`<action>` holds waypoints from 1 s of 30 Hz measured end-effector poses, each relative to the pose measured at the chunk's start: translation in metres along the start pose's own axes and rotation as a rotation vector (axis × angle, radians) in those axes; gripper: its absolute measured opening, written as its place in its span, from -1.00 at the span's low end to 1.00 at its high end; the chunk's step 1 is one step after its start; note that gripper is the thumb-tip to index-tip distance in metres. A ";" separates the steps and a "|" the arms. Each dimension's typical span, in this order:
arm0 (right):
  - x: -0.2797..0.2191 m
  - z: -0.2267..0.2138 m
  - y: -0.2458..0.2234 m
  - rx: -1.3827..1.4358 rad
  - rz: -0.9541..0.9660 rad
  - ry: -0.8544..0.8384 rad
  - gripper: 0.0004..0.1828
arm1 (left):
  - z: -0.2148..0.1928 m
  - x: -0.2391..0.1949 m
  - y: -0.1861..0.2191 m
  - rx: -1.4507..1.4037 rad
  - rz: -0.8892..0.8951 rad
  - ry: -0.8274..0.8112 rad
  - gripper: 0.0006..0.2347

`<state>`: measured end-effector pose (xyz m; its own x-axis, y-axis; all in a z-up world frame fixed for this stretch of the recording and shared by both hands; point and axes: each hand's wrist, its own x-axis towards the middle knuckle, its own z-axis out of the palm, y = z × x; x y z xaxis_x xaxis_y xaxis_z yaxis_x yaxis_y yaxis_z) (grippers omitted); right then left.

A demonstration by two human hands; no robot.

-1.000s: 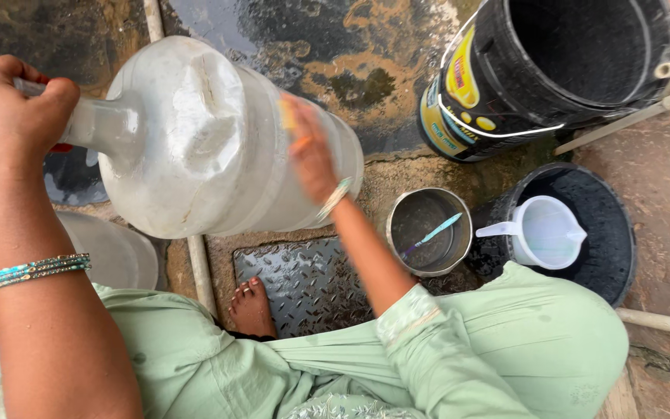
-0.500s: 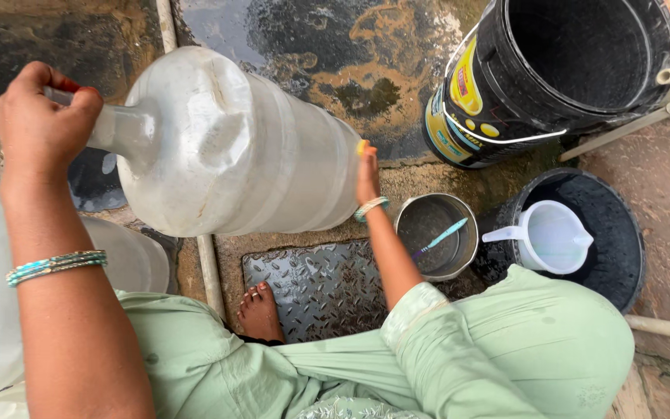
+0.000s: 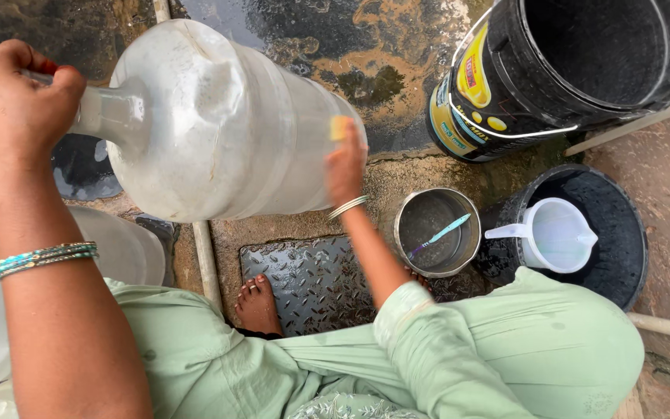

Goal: The person cleans a large plastic water dispenser bottle using a toothbrush and a sponge. They scrub the inside of the bottle neck with the toothbrush, then wipe the exterior with a sponge, and finally rinse the bottle under running water.

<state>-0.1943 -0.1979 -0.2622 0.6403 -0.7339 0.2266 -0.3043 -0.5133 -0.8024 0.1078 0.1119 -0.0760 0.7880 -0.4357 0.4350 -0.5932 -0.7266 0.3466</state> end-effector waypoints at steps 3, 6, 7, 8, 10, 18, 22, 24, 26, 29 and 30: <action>0.031 -0.006 0.094 0.502 0.389 -0.130 0.28 | -0.007 -0.001 0.005 -0.065 0.005 -0.031 -0.87; 0.033 -0.007 0.155 1.030 0.793 -0.273 0.45 | -0.013 -0.001 0.016 -0.087 0.021 -0.028 -0.86; 0.025 -0.007 0.168 1.160 0.911 -0.310 0.50 | -0.016 -0.003 0.020 -0.095 0.024 -0.032 -0.86; 0.018 -0.008 0.177 1.290 1.030 -0.347 0.55 | -0.020 -0.004 0.023 -0.115 0.024 -0.038 -0.86; 0.013 -0.010 0.184 1.320 1.017 -0.456 0.58 | -0.028 -0.002 0.031 -0.112 0.030 -0.059 -0.87; 0.032 -0.026 0.114 0.775 0.577 -0.235 0.37 | -0.047 -0.008 0.057 -0.115 -0.224 -0.161 -0.86; 0.041 -0.033 0.000 0.046 -0.114 -0.061 0.02 | -0.045 -0.006 0.061 -0.040 -0.213 -0.127 -0.84; 0.028 -0.035 -0.063 0.038 -0.078 -0.303 -0.01 | -0.038 -0.008 0.062 0.061 -0.185 -0.096 -0.83; 0.000 -0.035 -0.117 0.107 -0.424 -0.249 0.00 | -0.032 -0.004 0.061 0.030 -0.303 -0.112 -0.83; -0.035 -0.022 -0.155 0.098 -0.565 -0.264 0.10 | -0.028 0.001 0.053 0.034 -0.307 -0.113 -0.82; -0.041 -0.017 -0.150 0.066 -0.596 -0.252 0.13 | -0.027 0.000 0.049 0.045 -0.279 -0.112 -0.81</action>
<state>-0.1869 -0.0987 -0.1413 0.8342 -0.2008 0.5136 0.1931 -0.7661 -0.6131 0.0746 0.0907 -0.0369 0.9342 -0.2699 0.2331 -0.3453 -0.8481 0.4018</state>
